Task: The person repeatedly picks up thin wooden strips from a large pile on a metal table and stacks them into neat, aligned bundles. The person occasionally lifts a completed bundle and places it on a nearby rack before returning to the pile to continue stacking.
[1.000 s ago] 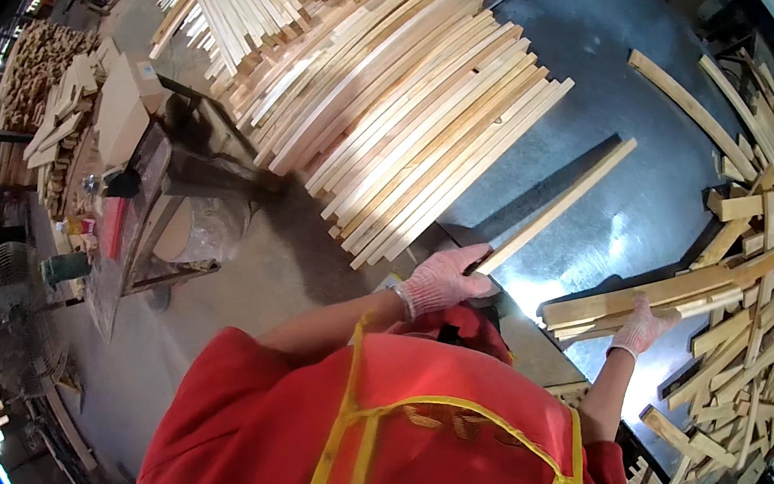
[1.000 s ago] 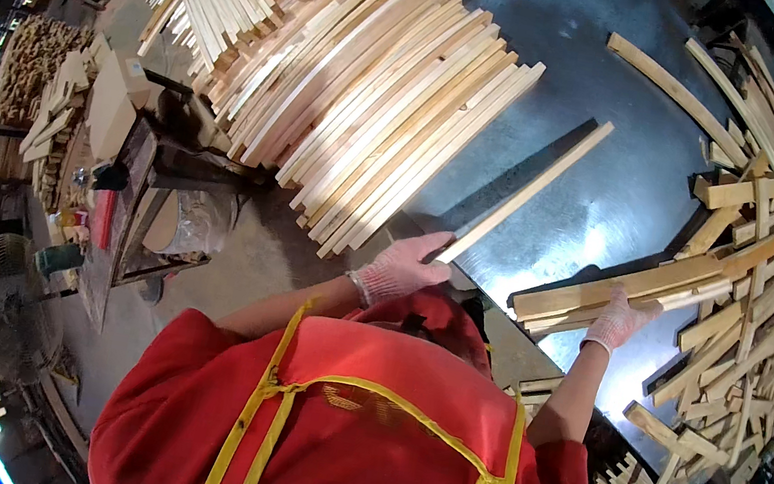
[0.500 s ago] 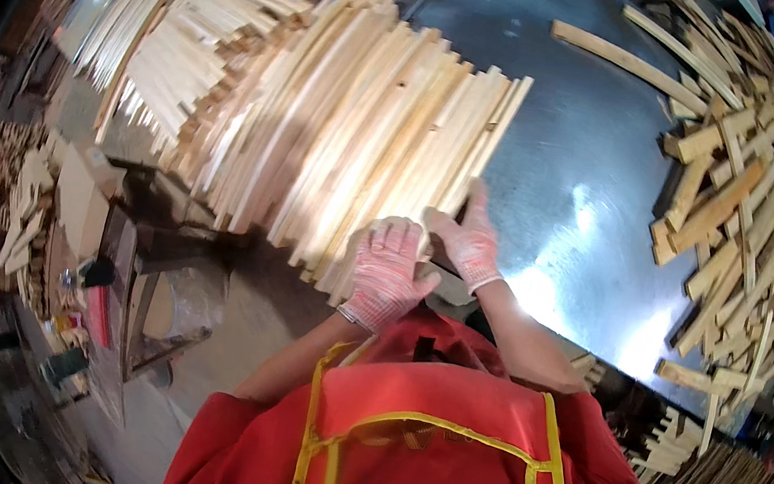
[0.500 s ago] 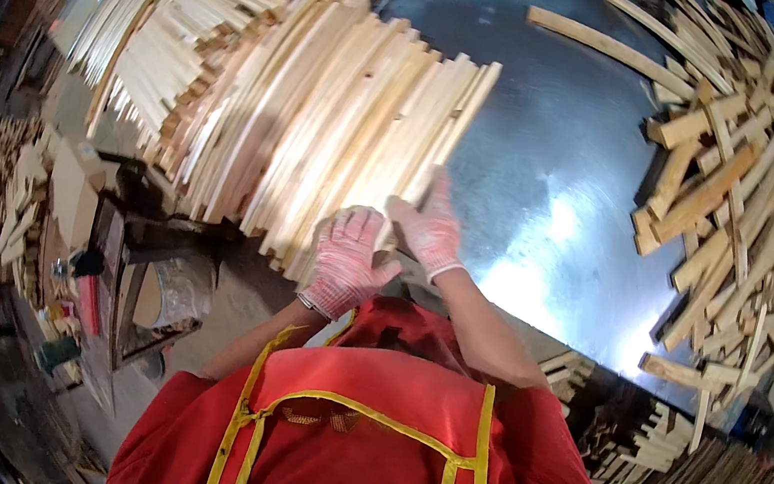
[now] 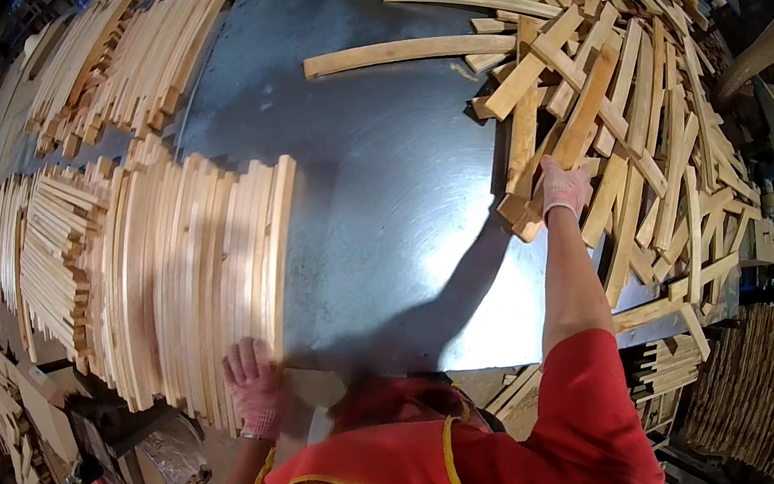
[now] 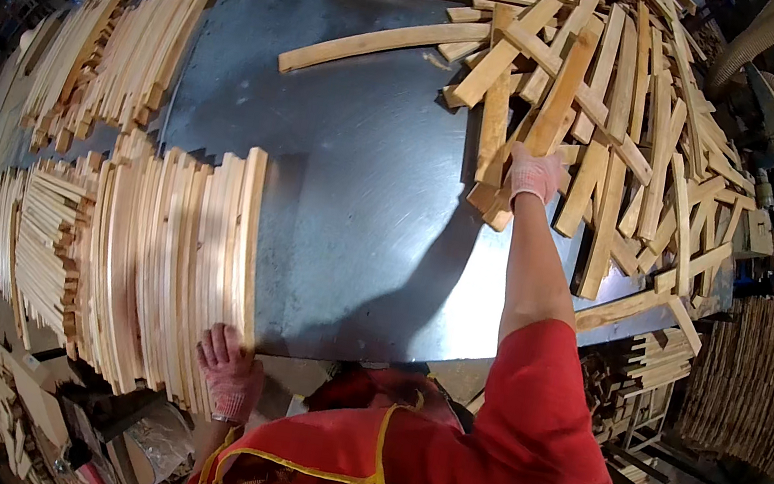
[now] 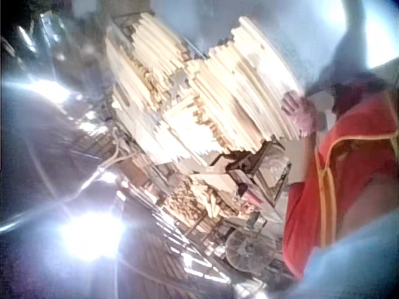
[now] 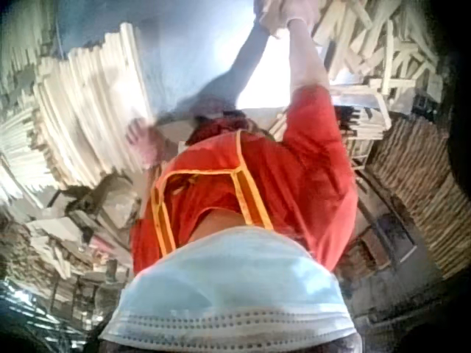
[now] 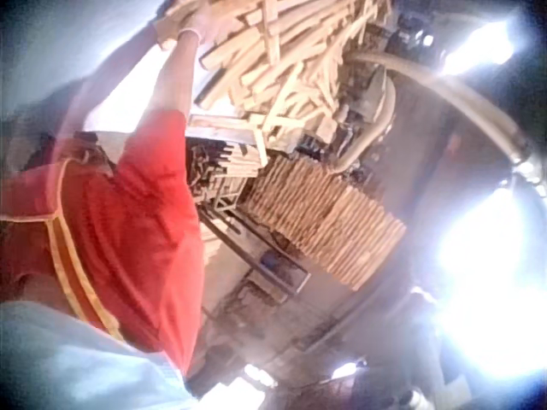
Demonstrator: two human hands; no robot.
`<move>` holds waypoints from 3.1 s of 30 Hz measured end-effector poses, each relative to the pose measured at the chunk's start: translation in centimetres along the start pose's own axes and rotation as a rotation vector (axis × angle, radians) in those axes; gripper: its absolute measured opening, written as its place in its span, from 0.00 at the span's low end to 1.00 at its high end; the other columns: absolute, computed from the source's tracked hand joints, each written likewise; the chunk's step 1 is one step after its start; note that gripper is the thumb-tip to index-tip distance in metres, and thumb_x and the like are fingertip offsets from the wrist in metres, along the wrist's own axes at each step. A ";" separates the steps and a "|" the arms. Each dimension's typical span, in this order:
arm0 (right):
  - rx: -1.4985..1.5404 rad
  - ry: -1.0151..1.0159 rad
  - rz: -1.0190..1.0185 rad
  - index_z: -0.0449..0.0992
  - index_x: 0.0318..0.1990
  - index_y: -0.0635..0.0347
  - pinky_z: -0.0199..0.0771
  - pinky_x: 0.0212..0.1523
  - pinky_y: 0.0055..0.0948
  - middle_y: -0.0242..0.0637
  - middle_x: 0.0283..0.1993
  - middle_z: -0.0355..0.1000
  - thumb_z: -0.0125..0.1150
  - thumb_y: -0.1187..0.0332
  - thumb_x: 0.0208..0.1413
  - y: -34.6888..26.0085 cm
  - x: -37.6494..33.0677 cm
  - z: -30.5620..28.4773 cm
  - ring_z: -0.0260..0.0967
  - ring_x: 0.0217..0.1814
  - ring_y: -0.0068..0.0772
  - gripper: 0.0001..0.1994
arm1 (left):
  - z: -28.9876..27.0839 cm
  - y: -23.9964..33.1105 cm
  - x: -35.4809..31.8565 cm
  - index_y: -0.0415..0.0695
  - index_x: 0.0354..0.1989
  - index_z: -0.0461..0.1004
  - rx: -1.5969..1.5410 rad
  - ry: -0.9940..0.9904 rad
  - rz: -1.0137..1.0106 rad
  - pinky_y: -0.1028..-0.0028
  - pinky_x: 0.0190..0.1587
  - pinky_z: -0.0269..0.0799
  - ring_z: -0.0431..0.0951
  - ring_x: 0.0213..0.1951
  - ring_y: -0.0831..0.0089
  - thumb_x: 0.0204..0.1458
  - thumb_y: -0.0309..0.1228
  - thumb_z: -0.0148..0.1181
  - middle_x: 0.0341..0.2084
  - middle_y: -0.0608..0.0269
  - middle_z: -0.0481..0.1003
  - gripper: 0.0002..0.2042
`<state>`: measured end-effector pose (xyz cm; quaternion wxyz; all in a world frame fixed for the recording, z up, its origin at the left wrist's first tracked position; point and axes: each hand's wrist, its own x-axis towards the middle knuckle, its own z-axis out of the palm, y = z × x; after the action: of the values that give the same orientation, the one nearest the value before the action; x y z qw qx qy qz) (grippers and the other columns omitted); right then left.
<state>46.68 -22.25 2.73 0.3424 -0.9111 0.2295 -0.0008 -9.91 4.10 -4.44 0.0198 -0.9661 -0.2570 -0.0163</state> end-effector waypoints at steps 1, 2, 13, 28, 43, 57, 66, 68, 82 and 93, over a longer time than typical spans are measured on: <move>0.016 0.000 -0.024 0.70 0.66 0.67 0.73 0.66 0.45 0.59 0.65 0.74 0.74 0.57 0.49 1.0 1.6 0.7 0.73 0.67 0.57 0.38 | 0.4 -0.1 0.1 0.37 0.72 0.57 0.013 0.008 0.016 0.40 0.73 0.51 0.56 0.73 0.37 0.46 0.40 0.69 0.71 0.40 0.60 0.44; 0.032 0.000 -0.049 0.71 0.64 0.68 0.74 0.64 0.45 0.60 0.63 0.75 0.74 0.58 0.49 2.4 3.1 2.1 0.74 0.65 0.57 0.36 | 0.9 -0.2 0.1 0.37 0.73 0.56 0.025 0.017 0.031 0.39 0.73 0.50 0.56 0.73 0.37 0.47 0.40 0.68 0.71 0.40 0.60 0.44; 0.441 -0.696 -0.285 0.65 0.67 0.66 0.74 0.55 0.28 0.36 0.54 0.71 0.73 0.70 0.60 11.9 -14.3 1.2 0.71 0.53 0.29 0.31 | -2.9 -0.2 1.3 0.43 0.64 0.67 -0.146 -0.016 -0.038 0.46 0.69 0.60 0.67 0.65 0.47 0.47 0.39 0.66 0.61 0.49 0.68 0.33; 0.263 -1.506 -0.453 0.47 0.80 0.62 0.68 0.71 0.40 0.61 0.76 0.59 0.73 0.68 0.57 10.3 -44.3 8.9 0.62 0.77 0.55 0.48 | -2.1 -9.4 -14.6 0.44 0.48 0.78 -0.795 0.453 -0.920 0.56 0.52 0.74 0.78 0.46 0.56 0.51 0.37 0.72 0.44 0.56 0.78 0.18; 0.011 -1.163 -0.514 0.53 0.78 0.73 0.72 0.66 0.35 0.60 0.68 0.70 0.67 0.70 0.61 12.6 -41.2 11.4 0.73 0.65 0.44 0.41 | -7.6 -10.0 -13.9 0.47 0.48 0.77 -1.765 0.205 -1.023 0.69 0.50 0.69 0.73 0.42 0.78 0.66 0.47 0.59 0.41 0.69 0.75 0.15; 0.004 -1.065 -0.533 0.54 0.77 0.67 0.66 0.71 0.38 0.59 0.70 0.70 0.72 0.53 0.59 6.0 -42.6 11.8 0.70 0.71 0.49 0.46 | -8.7 -15.3 4.1 0.32 0.69 0.65 -0.556 -0.492 -0.382 0.51 0.64 0.72 0.75 0.59 0.38 0.59 0.44 0.61 0.54 0.37 0.77 0.35; -0.123 -1.130 -0.682 0.47 0.76 0.72 0.74 0.66 0.40 0.59 0.64 0.75 0.78 0.49 0.53 6.4 -44.9 15.1 0.75 0.66 0.48 0.56 | -6.9 -29.8 0.1 0.50 0.60 0.78 0.022 0.186 -0.144 0.45 0.72 0.57 0.65 0.70 0.45 0.43 0.44 0.73 0.64 0.47 0.69 0.32; -0.089 -1.154 -0.610 0.53 0.74 0.73 0.76 0.64 0.42 0.60 0.61 0.77 0.78 0.51 0.52 6.2 -44.0 14.6 0.77 0.62 0.50 0.52 | -8.0 -30.4 2.7 0.44 0.68 0.68 -0.086 -0.005 -0.368 0.49 0.69 0.66 0.64 0.69 0.39 0.41 0.44 0.76 0.67 0.43 0.68 0.43; 0.013 -1.357 -0.597 0.43 0.79 0.69 0.70 0.69 0.42 0.62 0.67 0.71 0.73 0.58 0.51 2.5 -42.2 8.6 0.72 0.68 0.57 0.54 | -1.2 -31.6 3.7 0.43 0.80 0.52 -0.195 0.096 -0.569 0.55 0.53 0.79 0.77 0.54 0.42 0.31 0.32 0.79 0.65 0.38 0.67 0.60; 0.153 -0.207 -0.436 0.72 0.70 0.57 0.66 0.72 0.46 0.58 0.70 0.69 0.66 0.47 0.56 13.6 -10.1 -7.4 0.63 0.75 0.59 0.37 | -5.1 -10.6 1.1 0.41 0.78 0.57 -0.845 0.052 -0.527 0.61 0.55 0.77 0.78 0.55 0.55 0.44 0.21 0.70 0.57 0.48 0.75 0.47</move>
<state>30.85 -31.59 1.48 0.4236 -0.9058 -0.0092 0.0014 -14.35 13.64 0.99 -0.3717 -0.7911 -0.4628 -0.1475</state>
